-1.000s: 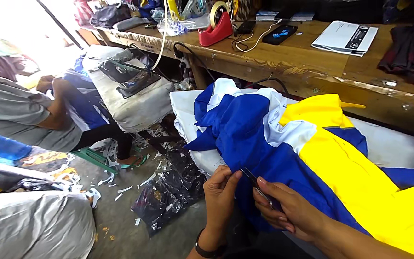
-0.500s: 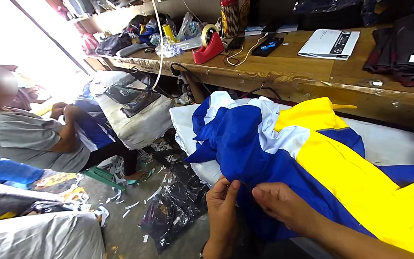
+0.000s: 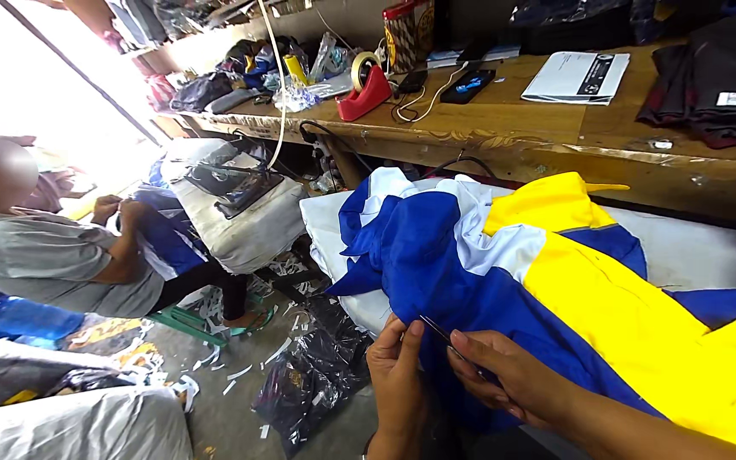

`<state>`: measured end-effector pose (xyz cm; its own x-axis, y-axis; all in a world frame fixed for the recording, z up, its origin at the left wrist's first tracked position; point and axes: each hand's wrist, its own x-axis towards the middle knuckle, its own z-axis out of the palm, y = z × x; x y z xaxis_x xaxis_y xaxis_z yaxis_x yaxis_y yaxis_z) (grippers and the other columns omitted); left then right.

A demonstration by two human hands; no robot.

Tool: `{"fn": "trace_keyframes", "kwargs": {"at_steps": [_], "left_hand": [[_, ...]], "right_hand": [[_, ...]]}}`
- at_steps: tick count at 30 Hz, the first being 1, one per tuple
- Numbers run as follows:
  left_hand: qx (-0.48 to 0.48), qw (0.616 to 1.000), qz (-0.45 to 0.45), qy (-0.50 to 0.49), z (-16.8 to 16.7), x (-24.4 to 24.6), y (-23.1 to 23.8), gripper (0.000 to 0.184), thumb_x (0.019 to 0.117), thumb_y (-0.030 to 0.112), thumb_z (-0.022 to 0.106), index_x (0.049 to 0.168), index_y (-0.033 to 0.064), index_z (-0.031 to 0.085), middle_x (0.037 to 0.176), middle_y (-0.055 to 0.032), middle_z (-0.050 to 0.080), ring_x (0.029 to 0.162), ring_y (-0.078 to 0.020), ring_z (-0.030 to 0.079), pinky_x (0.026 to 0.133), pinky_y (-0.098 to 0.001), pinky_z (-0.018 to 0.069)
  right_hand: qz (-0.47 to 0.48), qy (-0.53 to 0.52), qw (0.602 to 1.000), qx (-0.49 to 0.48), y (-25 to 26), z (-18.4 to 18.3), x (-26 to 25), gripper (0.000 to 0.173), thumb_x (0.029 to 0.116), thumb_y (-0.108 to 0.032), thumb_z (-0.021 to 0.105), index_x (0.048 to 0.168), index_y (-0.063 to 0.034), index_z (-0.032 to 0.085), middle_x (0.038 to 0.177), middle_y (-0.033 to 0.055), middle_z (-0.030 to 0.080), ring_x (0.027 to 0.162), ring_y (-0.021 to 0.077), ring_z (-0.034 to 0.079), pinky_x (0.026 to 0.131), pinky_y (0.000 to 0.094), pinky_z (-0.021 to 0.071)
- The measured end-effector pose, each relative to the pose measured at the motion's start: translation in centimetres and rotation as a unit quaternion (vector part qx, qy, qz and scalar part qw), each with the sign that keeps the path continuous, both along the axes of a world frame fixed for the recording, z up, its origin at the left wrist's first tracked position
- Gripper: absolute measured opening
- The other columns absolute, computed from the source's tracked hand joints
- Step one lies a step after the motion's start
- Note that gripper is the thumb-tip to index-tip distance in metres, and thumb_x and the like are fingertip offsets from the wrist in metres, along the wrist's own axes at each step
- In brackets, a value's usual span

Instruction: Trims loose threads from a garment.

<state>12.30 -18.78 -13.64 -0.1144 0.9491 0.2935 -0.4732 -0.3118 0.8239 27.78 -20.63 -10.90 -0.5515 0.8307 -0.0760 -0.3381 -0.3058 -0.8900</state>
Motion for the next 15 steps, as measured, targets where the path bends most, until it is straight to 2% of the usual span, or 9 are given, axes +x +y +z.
{"fn": "trace_keyframes", "kwargs": {"at_steps": [11, 13, 15], "left_hand": [[0.023, 0.999, 0.018, 0.02, -0.5, 0.4, -0.2, 0.011, 0.0975, 0.012, 0.068, 0.098, 0.0039, 0.075, 0.097, -0.0033, 0.074, 0.089, -0.0074, 0.07, 0.082, -0.0244, 0.0592], [0.032, 0.999, 0.01, 0.029, -0.4, 0.2, -0.1, 0.012, 0.0978, 0.012, 0.068, 0.098, 0.0027, 0.075, 0.097, -0.0039, 0.074, 0.089, -0.0079, 0.071, 0.083, -0.0247, 0.0593], [0.045, 0.998, 0.007, 0.047, -0.3, -0.1, 0.0, 0.013, 0.0985, 0.013, 0.067, 0.099, 0.0021, 0.074, 0.097, -0.0037, 0.074, 0.089, -0.008, 0.07, 0.083, -0.0249, 0.0592]], "right_hand": [[-0.009, 0.02, 0.998, -0.052, -0.5, 0.6, -0.2, 0.045, 0.1095, -0.043, 0.041, 0.074, -0.0185, 0.052, 0.054, -0.0107, 0.036, 0.04, -0.0038, 0.033, 0.038, 0.0117, 0.028], [-0.073, -0.058, 0.994, 0.05, -0.3, 0.2, -0.3, 0.041, 0.1081, -0.037, 0.047, 0.071, -0.0187, 0.052, 0.054, -0.0119, 0.036, 0.042, -0.0057, 0.032, 0.039, 0.011, 0.0256], [-0.144, -0.165, 0.958, 0.183, 0.0, -0.7, -0.3, 0.041, 0.1046, -0.041, 0.056, 0.071, -0.0173, 0.053, 0.056, -0.0117, 0.037, 0.047, -0.0052, 0.034, 0.044, 0.0135, 0.0257]]}}
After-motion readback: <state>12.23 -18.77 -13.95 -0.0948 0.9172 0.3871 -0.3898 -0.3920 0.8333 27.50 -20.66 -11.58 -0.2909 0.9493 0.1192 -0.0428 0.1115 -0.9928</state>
